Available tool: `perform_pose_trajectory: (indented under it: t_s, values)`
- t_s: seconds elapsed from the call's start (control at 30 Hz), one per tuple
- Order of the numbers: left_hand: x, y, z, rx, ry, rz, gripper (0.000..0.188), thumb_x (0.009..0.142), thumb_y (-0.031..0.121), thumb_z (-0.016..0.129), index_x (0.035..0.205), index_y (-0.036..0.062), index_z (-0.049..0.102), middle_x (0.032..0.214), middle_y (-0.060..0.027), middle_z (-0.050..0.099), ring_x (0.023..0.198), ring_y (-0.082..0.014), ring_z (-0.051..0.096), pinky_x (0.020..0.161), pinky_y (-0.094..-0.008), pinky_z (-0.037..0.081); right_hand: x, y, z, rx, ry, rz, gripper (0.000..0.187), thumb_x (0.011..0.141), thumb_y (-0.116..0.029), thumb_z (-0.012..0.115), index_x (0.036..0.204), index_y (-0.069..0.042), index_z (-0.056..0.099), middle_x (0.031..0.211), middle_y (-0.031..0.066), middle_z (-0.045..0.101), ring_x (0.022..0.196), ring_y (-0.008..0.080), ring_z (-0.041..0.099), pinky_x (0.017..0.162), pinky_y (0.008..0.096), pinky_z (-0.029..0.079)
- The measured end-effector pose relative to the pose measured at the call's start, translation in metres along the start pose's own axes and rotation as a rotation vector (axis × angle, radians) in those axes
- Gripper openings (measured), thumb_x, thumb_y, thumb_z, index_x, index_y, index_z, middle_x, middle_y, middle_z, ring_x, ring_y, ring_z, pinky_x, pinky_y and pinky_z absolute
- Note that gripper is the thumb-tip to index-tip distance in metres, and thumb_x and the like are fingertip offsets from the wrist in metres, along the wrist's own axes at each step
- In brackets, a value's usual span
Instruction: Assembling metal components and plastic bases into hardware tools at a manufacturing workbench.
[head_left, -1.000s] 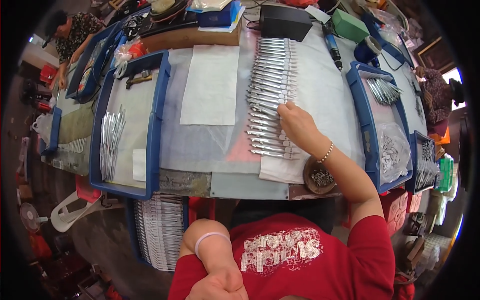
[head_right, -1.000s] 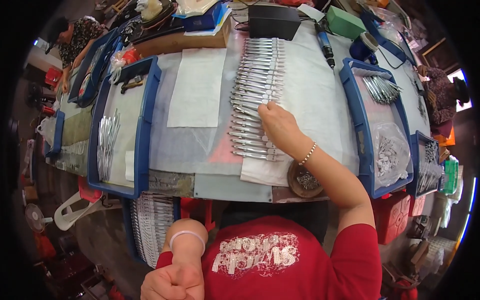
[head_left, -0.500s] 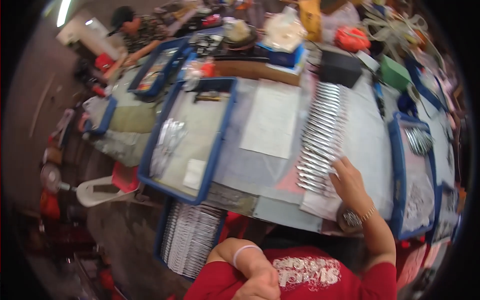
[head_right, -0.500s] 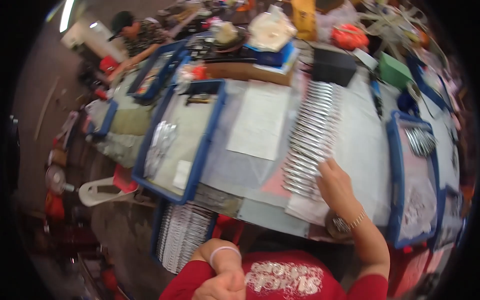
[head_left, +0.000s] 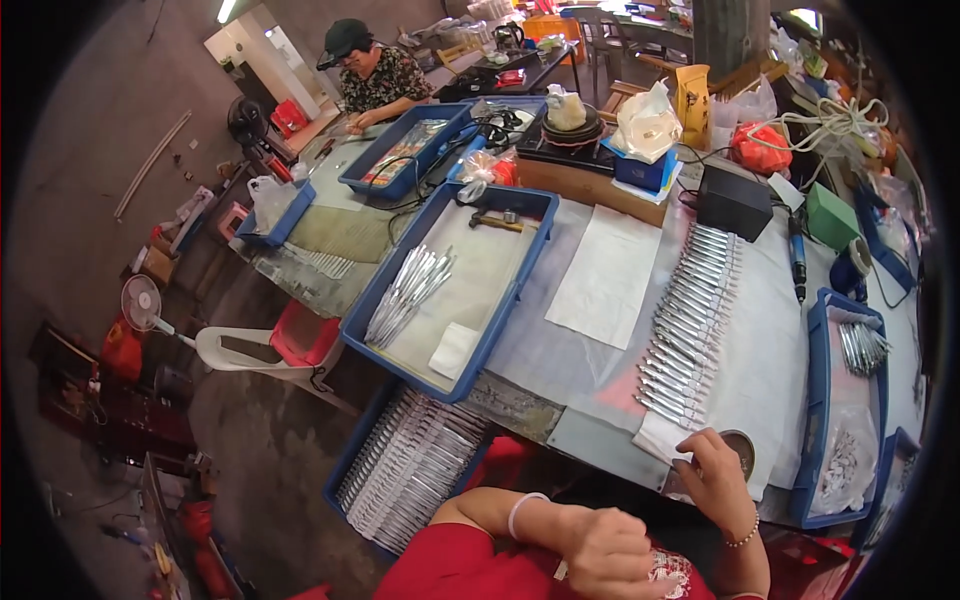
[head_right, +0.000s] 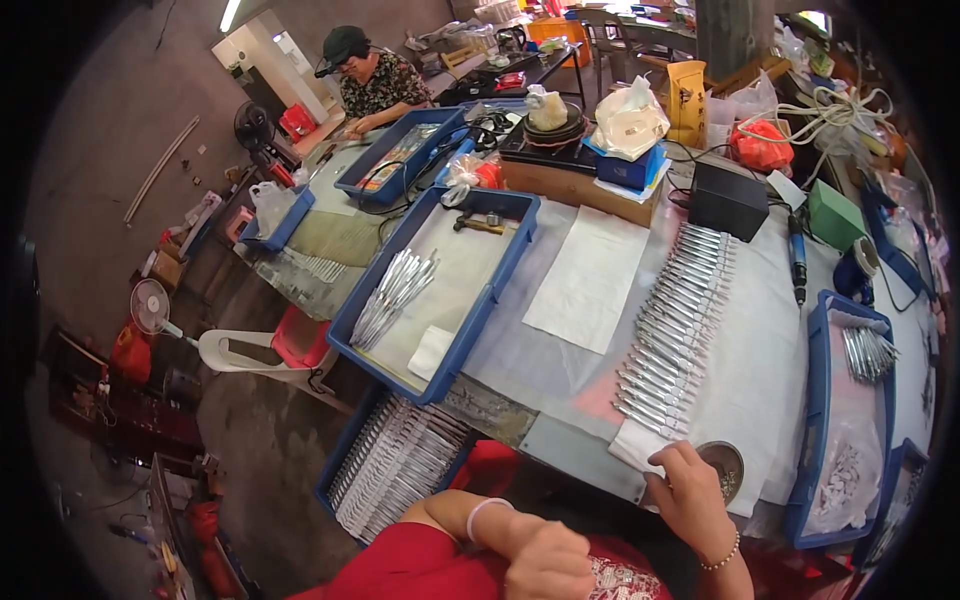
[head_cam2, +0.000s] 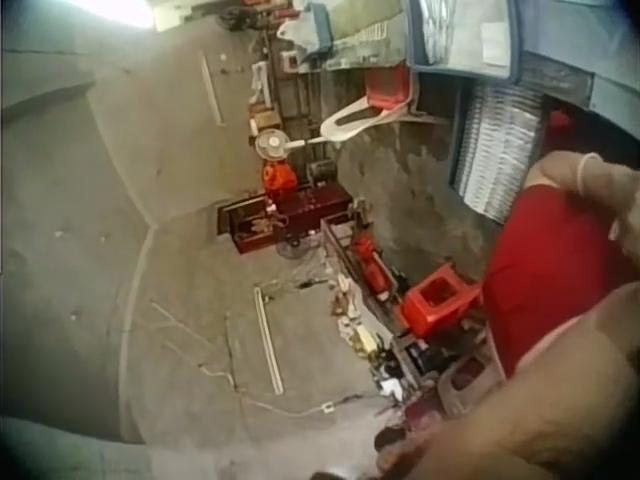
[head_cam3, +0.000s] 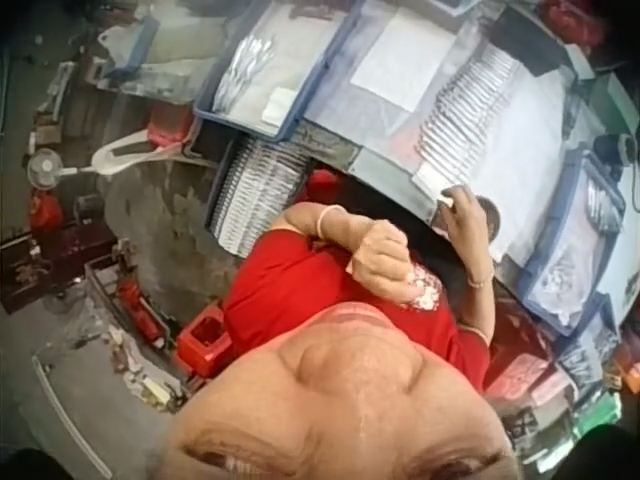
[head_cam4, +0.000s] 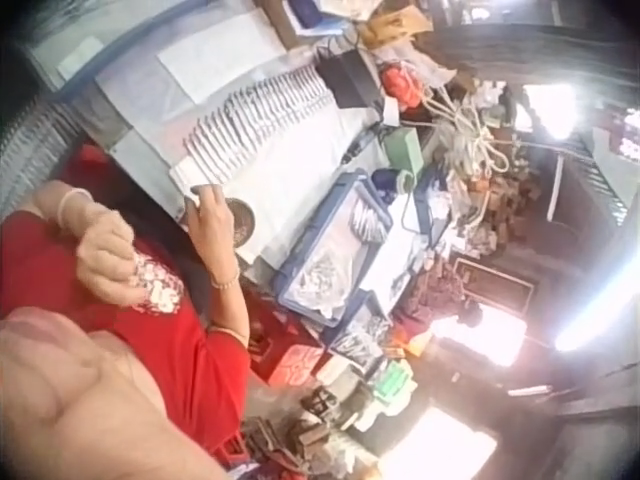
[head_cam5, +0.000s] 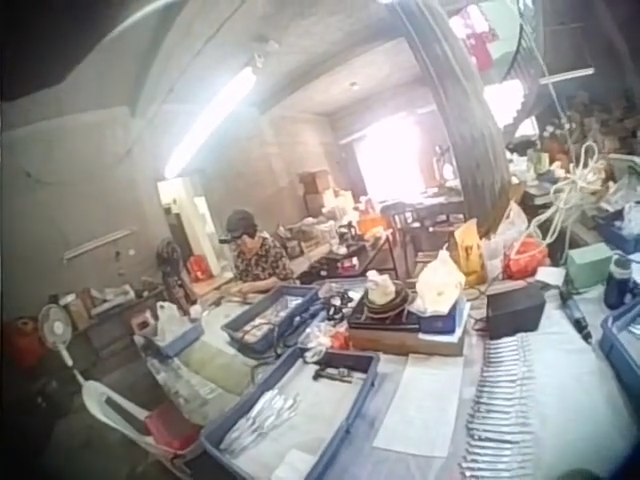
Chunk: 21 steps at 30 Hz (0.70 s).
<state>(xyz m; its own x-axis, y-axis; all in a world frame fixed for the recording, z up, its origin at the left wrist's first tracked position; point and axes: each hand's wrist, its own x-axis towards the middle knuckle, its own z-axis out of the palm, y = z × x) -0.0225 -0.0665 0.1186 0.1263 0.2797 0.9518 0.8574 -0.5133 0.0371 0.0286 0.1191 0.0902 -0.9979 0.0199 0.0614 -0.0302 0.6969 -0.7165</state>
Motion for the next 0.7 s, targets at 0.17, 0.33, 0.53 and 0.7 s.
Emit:
perform_pose_trajectory:
  t_s: [0.17, 0.33, 0.53, 0.7]
  values:
    - [-0.007, -0.016, 0.009, 0.17, -0.219, -0.275, 0.027, 0.072, 0.011, 0.069, 0.094, -0.0034, 0.063, 0.065, -0.0019, 0.05, 0.052, -0.0112, 0.051, 0.043, -0.0226, 0.038, -0.017, 0.002, 0.002, 0.016, -0.053, -0.058, 0.016, 0.074, -0.007, 0.063, 0.088, -0.002, 0.056, 0.084, 0.0146, 0.055, 0.07, 0.0336, 0.057, 0.06, 0.0392, 0.046]
    - [0.022, 0.007, -0.026, -0.365, 0.287, -0.295, 0.009, 0.077, 0.005, 0.06, 0.081, -0.001, 0.055, 0.073, -0.014, 0.058, 0.048, -0.0261, 0.057, 0.042, -0.0351, 0.046, -0.029, 0.008, 0.01, 0.034, -0.085, -0.08, 0.018, 0.077, -0.009, 0.062, 0.092, -0.004, 0.055, 0.087, 0.0132, 0.054, 0.074, 0.0322, 0.057, 0.064, 0.0392, 0.047]
    - [0.102, 0.012, -0.004, -0.42, 0.472, 0.04, 0.041, 0.09, 0.015, 0.046, 0.129, 0.0165, 0.033, 0.088, -0.0012, 0.054, 0.051, -0.0185, 0.054, 0.05, -0.0263, 0.045, -0.049, 0.015, 0.019, 0.067, -0.044, -0.102, 0.018, 0.079, -0.011, 0.062, 0.094, -0.006, 0.052, 0.086, 0.0112, 0.051, 0.076, 0.0315, 0.056, 0.063, 0.0389, 0.046]
    - [0.109, 0.008, 0.015, -0.578, 0.6, 0.047, 0.04, 0.088, 0.009, 0.047, 0.127, 0.0145, 0.04, 0.083, 0.0007, 0.053, 0.053, -0.0127, 0.053, 0.05, -0.024, 0.043, -0.069, 0.026, 0.023, 0.1, -0.026, -0.048, 0.019, 0.079, -0.01, 0.062, 0.094, -0.005, 0.051, 0.087, 0.0116, 0.051, 0.078, 0.0308, 0.055, 0.065, 0.0377, 0.046]
